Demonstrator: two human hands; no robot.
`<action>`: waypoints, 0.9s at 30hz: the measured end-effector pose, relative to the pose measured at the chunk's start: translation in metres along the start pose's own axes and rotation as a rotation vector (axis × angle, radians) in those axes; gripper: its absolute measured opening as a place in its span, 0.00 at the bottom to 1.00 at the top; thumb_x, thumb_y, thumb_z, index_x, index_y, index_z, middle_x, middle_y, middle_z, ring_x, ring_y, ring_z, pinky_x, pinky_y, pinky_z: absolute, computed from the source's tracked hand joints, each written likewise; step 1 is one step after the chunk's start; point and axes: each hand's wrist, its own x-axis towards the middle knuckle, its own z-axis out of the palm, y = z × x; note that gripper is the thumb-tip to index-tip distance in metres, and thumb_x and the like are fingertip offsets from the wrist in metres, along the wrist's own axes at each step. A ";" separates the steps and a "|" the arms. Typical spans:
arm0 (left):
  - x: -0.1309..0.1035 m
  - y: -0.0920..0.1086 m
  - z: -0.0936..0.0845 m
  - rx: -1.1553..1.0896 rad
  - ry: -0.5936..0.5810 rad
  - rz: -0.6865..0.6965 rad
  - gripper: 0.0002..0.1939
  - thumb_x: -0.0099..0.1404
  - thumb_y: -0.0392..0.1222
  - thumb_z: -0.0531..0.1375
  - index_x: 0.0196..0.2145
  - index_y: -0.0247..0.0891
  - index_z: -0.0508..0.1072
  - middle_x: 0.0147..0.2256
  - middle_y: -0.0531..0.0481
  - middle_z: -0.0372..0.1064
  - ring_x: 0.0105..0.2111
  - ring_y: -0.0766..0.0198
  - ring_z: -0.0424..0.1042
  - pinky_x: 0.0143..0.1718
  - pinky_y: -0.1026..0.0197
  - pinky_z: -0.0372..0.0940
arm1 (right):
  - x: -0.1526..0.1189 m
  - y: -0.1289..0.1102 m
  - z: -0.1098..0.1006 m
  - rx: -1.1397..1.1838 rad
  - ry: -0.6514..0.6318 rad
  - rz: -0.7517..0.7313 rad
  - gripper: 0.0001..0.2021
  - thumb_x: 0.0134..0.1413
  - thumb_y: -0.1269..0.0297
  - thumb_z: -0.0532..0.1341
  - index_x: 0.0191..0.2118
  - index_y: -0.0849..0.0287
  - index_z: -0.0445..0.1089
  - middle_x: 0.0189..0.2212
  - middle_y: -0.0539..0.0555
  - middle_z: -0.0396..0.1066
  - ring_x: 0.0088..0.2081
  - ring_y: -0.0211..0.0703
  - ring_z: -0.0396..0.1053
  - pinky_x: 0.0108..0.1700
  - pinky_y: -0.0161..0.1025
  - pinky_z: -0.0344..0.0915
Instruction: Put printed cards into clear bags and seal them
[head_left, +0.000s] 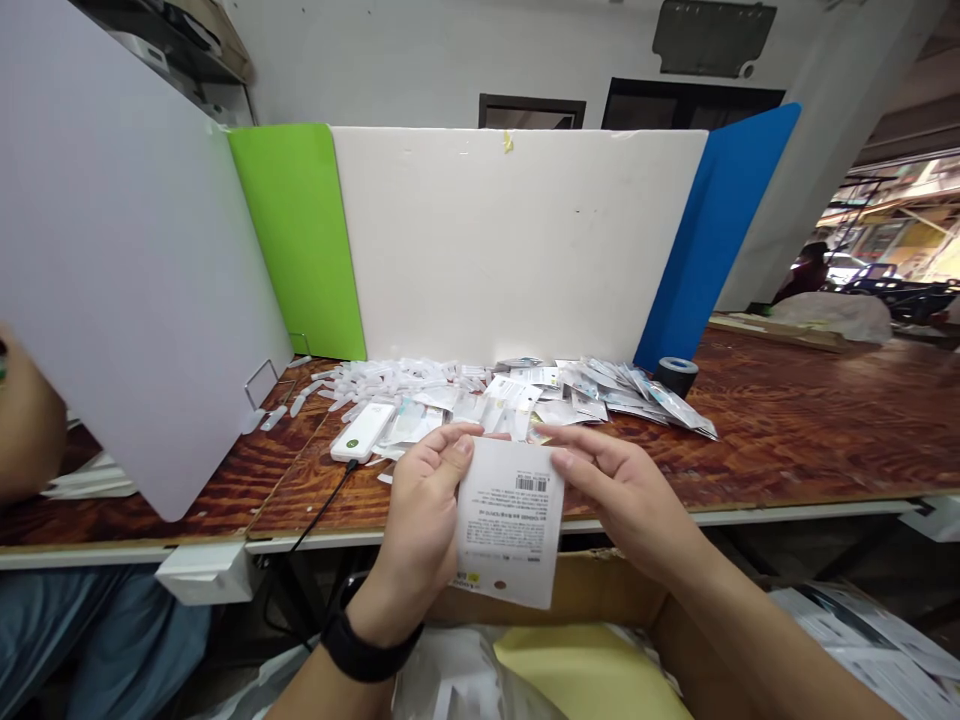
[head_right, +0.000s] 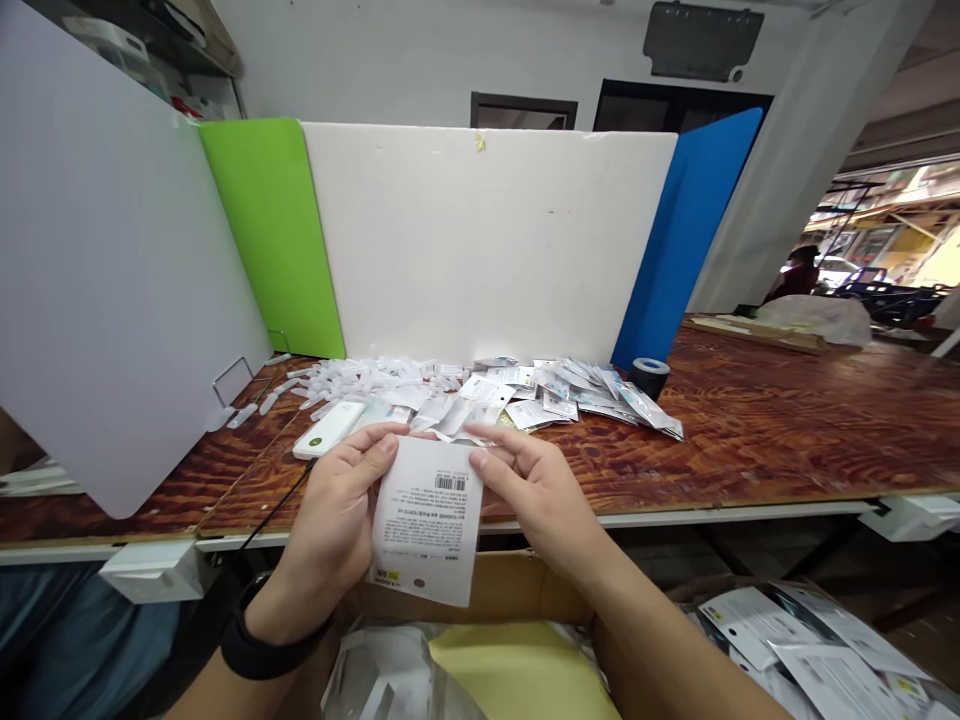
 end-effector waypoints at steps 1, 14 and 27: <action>-0.001 0.002 0.000 -0.002 -0.017 -0.015 0.11 0.52 0.39 0.66 0.33 0.33 0.70 0.28 0.46 0.76 0.28 0.63 0.75 0.30 0.64 0.68 | 0.001 -0.001 -0.002 0.022 -0.037 0.041 0.17 0.54 0.57 0.63 0.47 0.61 0.71 0.39 0.59 0.77 0.36 0.47 0.76 0.35 0.41 0.75; -0.012 0.017 -0.016 0.148 -0.277 0.045 0.06 0.50 0.32 0.63 0.18 0.36 0.75 0.19 0.53 0.68 0.20 0.72 0.64 0.22 0.70 0.57 | -0.004 -0.009 -0.024 -0.133 -0.062 -0.283 0.09 0.48 0.71 0.61 0.30 0.53 0.79 0.21 0.50 0.75 0.21 0.39 0.69 0.21 0.33 0.64; -0.021 0.017 -0.019 0.208 -0.366 0.062 0.02 0.54 0.37 0.66 0.25 0.39 0.76 0.25 0.50 0.73 0.25 0.66 0.70 0.31 0.65 0.65 | -0.009 -0.014 -0.022 -0.064 -0.031 -0.198 0.03 0.42 0.65 0.69 0.26 0.56 0.75 0.24 0.52 0.74 0.24 0.41 0.71 0.23 0.34 0.67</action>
